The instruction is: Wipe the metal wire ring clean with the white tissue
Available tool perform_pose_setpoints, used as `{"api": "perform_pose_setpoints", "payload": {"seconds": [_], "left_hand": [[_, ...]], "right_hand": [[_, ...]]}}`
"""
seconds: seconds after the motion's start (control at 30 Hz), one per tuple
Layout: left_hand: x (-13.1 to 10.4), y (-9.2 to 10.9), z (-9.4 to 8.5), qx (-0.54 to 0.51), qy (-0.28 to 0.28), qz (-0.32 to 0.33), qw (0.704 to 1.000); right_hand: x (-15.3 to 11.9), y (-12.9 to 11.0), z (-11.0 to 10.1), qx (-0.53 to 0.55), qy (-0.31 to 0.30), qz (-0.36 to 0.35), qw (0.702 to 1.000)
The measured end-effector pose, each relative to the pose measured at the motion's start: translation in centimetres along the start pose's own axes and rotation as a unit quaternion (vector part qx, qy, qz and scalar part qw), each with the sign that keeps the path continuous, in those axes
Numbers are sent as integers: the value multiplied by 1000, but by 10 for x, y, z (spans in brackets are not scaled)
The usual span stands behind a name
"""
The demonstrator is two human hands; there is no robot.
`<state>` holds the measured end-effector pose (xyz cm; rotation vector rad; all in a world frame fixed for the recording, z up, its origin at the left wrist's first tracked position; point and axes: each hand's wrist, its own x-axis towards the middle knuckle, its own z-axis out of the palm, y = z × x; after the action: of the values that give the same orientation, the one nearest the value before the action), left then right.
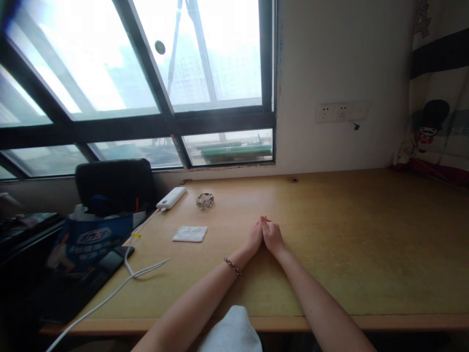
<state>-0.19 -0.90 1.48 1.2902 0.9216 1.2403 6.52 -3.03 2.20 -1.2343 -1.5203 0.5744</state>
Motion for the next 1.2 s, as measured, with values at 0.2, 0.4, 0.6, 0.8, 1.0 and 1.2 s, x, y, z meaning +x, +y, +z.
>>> {"api": "perform_pose_setpoints", "payload": {"seconds": [0.2,0.4,0.6,0.8,1.0,1.2], "left_hand": [[0,1,0,-2,-1,5,1000],[-2,4,0,19,6,-12,1000],[0,2,1,45,-4,-5,999],[-4,20,-31,351,-26,84,932],[-16,35,-91,648,194,20,736],[-3,27,-131,635,252,-114,722]], "right_hand": [[0,2,0,-5,-3,2,1000],[1,1,0,-4,-6,-5,1000],[1,0,-2,-14,-5,-4,1000],[0,-2,-2,-33,-15,12,999],[-1,-1,-3,-25,-34,42,998],[-1,4,-5,-17,-18,46,999]]}}
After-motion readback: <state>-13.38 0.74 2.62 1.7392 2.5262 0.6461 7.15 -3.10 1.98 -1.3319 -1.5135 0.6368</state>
